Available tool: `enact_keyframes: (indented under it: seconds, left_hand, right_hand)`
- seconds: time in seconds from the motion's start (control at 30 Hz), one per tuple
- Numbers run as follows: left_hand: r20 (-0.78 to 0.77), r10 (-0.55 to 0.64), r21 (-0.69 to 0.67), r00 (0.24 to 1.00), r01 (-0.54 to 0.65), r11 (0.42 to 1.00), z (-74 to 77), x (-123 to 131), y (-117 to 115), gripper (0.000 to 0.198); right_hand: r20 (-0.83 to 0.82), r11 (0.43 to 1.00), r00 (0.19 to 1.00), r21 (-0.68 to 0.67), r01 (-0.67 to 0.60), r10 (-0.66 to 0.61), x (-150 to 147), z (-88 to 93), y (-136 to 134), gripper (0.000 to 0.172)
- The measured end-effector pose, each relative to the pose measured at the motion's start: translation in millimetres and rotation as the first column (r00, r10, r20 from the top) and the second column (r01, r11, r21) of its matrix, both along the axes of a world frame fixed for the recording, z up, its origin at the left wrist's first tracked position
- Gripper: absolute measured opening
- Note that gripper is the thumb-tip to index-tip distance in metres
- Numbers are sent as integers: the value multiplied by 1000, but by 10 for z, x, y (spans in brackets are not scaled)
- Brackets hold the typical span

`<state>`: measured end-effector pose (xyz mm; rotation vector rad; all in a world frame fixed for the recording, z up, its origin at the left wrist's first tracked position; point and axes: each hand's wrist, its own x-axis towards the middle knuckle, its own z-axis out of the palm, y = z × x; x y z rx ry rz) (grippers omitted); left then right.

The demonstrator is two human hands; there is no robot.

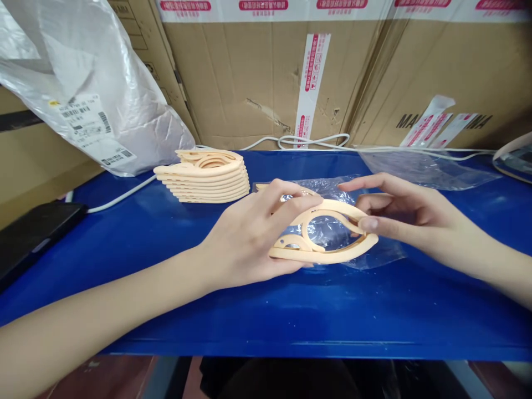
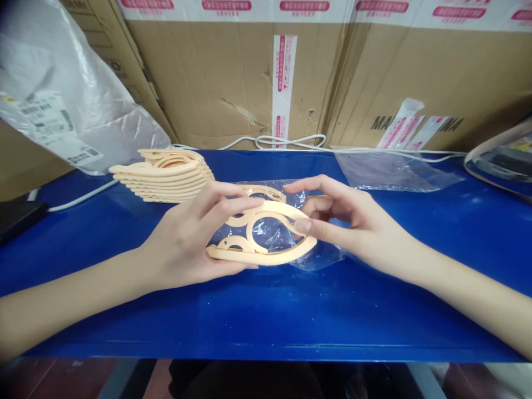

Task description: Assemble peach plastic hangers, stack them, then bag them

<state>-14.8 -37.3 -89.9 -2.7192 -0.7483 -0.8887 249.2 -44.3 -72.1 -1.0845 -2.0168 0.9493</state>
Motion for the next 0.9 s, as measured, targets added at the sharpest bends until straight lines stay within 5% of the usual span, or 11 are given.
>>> enact_keyframes:
  seconds: [0.37, 0.9]
  left_hand:
    - [-71, -46, -161, 996, 34, 986, -36, -79, 188, 84]
    - [-170, -9, -170, 985, -21, 985, -49, -76, 178, 75]
  right_hand:
    - [-48, 993, 998, -108, 38, -44, 51, -33, 136, 43]
    - [-68, 974, 997, -224, 23, -39, 56, -35, 181, 43]
